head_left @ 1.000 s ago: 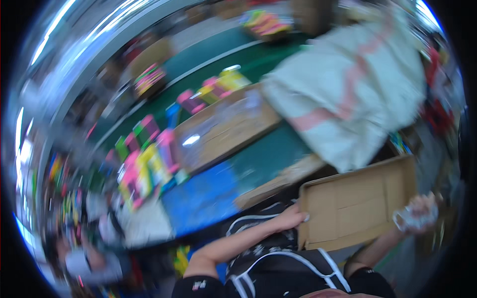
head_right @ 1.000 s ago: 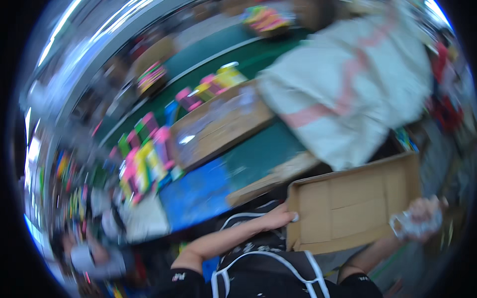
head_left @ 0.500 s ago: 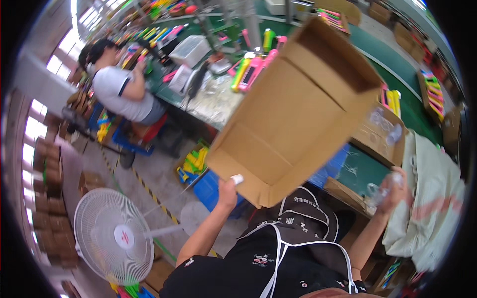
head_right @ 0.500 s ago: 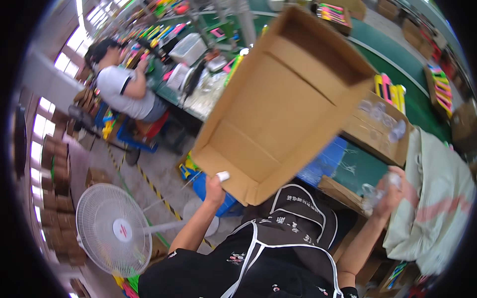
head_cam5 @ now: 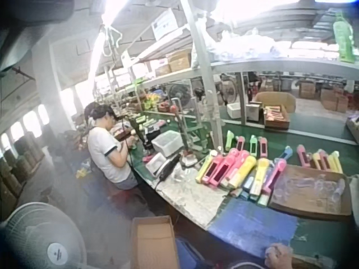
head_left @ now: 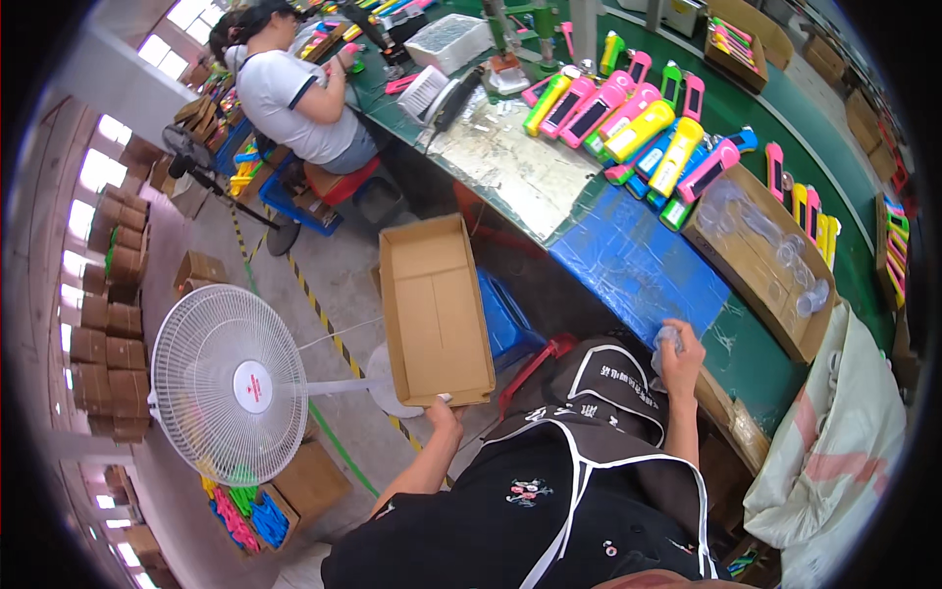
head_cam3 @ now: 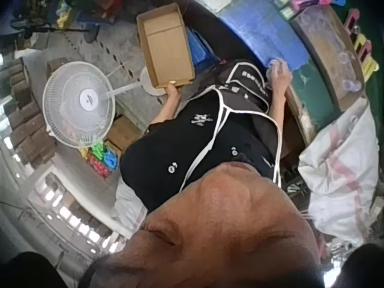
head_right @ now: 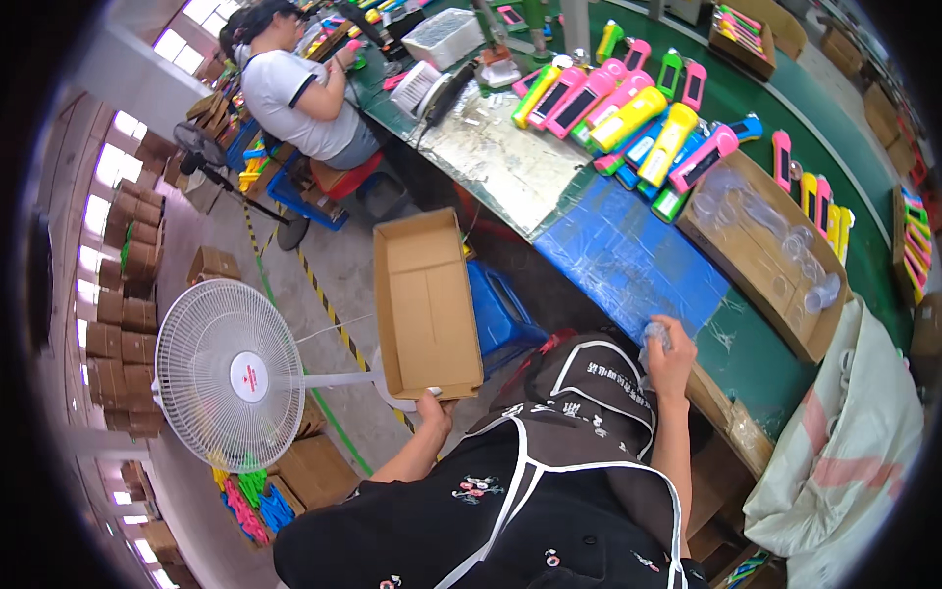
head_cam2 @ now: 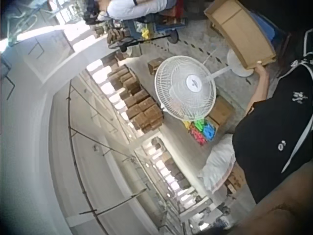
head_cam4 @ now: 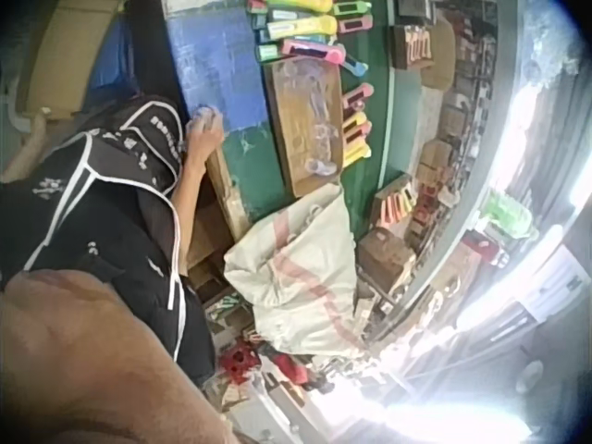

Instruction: The person assembles flashlights by fitting plastic caps and transparent lenses onto the flashlight bodies, tests the flashlights by turning them on, and places them into cardboard boxes.

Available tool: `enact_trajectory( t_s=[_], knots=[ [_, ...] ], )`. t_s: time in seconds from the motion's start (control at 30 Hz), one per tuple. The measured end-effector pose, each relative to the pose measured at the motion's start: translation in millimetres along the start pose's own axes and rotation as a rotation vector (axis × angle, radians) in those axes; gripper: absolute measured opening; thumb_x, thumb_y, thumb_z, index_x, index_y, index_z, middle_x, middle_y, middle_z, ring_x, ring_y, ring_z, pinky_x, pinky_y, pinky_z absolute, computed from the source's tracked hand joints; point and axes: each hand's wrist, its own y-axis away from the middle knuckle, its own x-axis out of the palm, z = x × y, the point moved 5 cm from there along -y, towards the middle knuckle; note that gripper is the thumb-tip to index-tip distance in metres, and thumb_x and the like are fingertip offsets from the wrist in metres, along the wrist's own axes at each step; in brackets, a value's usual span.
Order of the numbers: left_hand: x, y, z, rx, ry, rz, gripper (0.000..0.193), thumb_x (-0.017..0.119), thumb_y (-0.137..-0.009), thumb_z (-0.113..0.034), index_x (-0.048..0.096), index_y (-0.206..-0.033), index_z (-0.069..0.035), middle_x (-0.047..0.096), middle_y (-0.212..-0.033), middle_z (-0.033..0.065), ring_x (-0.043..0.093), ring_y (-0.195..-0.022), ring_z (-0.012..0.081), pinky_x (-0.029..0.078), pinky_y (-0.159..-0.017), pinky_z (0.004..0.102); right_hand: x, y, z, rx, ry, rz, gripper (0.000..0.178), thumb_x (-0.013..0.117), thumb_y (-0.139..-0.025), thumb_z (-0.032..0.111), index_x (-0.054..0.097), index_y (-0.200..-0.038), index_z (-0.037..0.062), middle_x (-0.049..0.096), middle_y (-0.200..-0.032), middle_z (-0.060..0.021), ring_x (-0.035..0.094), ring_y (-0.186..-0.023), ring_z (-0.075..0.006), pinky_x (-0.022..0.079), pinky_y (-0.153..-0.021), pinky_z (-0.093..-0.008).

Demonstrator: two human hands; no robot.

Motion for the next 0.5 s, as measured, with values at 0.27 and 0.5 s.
enact_trajectory(
  t_s=[0.27, 0.5],
  knots=[
    [8.6, -61.3, 49.8, -0.337, -0.143, 0.243, 0.049, 0.037, -0.101, -0.04, 0.042, -0.135, -0.005, 0.05, -0.138, 0.0187, 0.057, -0.12, 0.035, 0.052, -0.097, 0.0489, 1.6, -4.8, 5.9, 0.027, -0.036, -0.067, 0.022, 0.06, -0.082, 0.008, 0.067, -0.102, 0.0026, 0.068, -0.086, -0.0127, 0.065, -0.079, -0.0213, 0.049, -0.076, -0.0317],
    [2.3, -11.2, 27.9, -0.635, -0.222, 0.287, 0.046, 0.041, -0.099, -0.038, 0.048, -0.128, -0.004, 0.058, -0.126, 0.0225, 0.063, -0.111, 0.0349, 0.057, -0.088, 0.0455, 0.3, -9.5, 6.2, 0.115, -0.178, 0.031, 0.049, 0.051, -0.074, 0.005, 0.06, -0.123, 0.0043, 0.063, -0.101, -0.0072, 0.059, -0.092, -0.0164, 0.046, -0.086, -0.0297]
  ],
)
